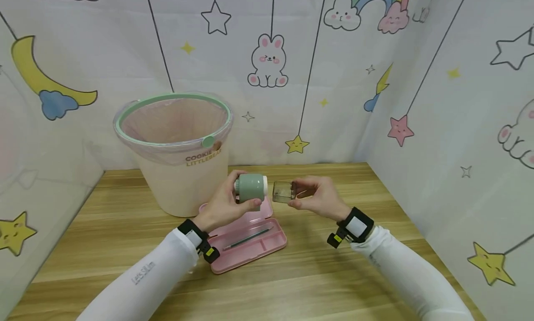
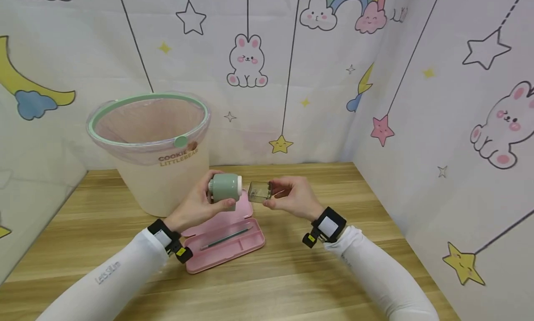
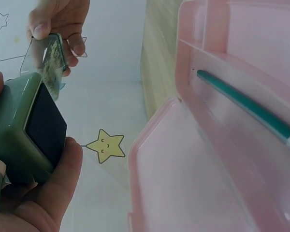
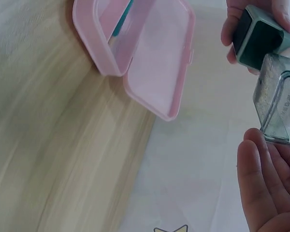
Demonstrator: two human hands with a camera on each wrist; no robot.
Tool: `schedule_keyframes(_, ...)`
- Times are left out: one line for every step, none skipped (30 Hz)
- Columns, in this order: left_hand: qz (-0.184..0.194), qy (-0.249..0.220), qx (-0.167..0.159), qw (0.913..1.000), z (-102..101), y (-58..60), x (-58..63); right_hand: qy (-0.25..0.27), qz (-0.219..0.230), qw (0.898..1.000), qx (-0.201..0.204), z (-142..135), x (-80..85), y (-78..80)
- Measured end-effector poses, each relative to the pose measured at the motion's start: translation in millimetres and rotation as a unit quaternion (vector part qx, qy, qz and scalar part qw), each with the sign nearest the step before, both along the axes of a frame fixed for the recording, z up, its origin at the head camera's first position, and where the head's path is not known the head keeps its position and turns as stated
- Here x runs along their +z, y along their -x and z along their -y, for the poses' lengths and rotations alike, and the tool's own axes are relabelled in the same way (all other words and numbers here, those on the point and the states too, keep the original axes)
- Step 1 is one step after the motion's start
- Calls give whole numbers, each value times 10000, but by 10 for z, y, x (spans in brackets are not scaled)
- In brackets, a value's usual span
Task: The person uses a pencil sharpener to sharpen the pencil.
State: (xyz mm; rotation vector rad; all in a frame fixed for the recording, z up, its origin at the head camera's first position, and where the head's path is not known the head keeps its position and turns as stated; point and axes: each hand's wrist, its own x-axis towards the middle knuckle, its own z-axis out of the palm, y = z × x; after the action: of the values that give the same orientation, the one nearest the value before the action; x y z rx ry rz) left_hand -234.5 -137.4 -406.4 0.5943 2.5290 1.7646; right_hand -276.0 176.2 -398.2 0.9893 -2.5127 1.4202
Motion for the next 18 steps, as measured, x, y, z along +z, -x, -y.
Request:
schedule_keyframes(10,67,45,10000,7,-5,-18,-7,-43,10000,-52,1,6,7)
schedule_keyframes(25,127,74,9999,13,-9,-37,-14,-84,9999,-95,3,16,13)
schedule_keyframes(52,182,95,9998,16,-17,-54,-33,-120,9998,-128,1,18,26)
schedule_keyframes(83,219,91,9997,17,-24,-70,-58,-162,9997,-155,-4,23,41)
schedule_keyframes(93,264,86,9996,17,-29,-85,-80,-202,9996,-187,-9,28,59)
schedule_keyframes(117,307,76,9994,12,-35,-97,-81,-235,9995,-204,-11,38,76)
schedule_keyframes(125,347,67,9993,5,-40,-107,-88,-284,9993,-224,-12,51,100)
schedule_keyframes(144,371,42,9992,-1,-45,-115,-82,-338,9991,-237,-13,68,120)
schedule_keyframes(150,418,29,9990,-7,-50,-121,-97,-405,9988,-259,-12,86,143)
schedule_keyframes(143,470,18,9988,-13,-54,-124,-95,-460,9985,-270,-6,113,164)
schedule_keyframes(145,498,-5,9987,-19,-56,-127,-94,-526,9982,-281,6,142,188)
schedule_keyframes(159,514,-31,9985,-27,-59,-129,-105,-598,9978,-282,22,179,210)
schedule_keyframes(157,535,-47,9984,-32,-58,-136,-121,-659,9973,-286,36,215,236)
schedule_keyframes(156,550,-62,9983,-37,-56,-142,-144,-712,9969,-299,53,257,256)
schedule_keyframes(143,576,-76,9982,-42,-53,-148,-180,-758,9965,-315,75,303,279)
schedule_keyframes(128,586,-93,9982,-46,-52,-155,-198,-791,9962,-312,97,351,306)
schedule_keyframes(128,587,-114,9981,-50,-53,-160,-218,-826,9959,-306,125,405,332)
schedule_keyframes(110,601,-123,9981,-54,-54,-165,-245,-848,9956,-301,151,461,356)
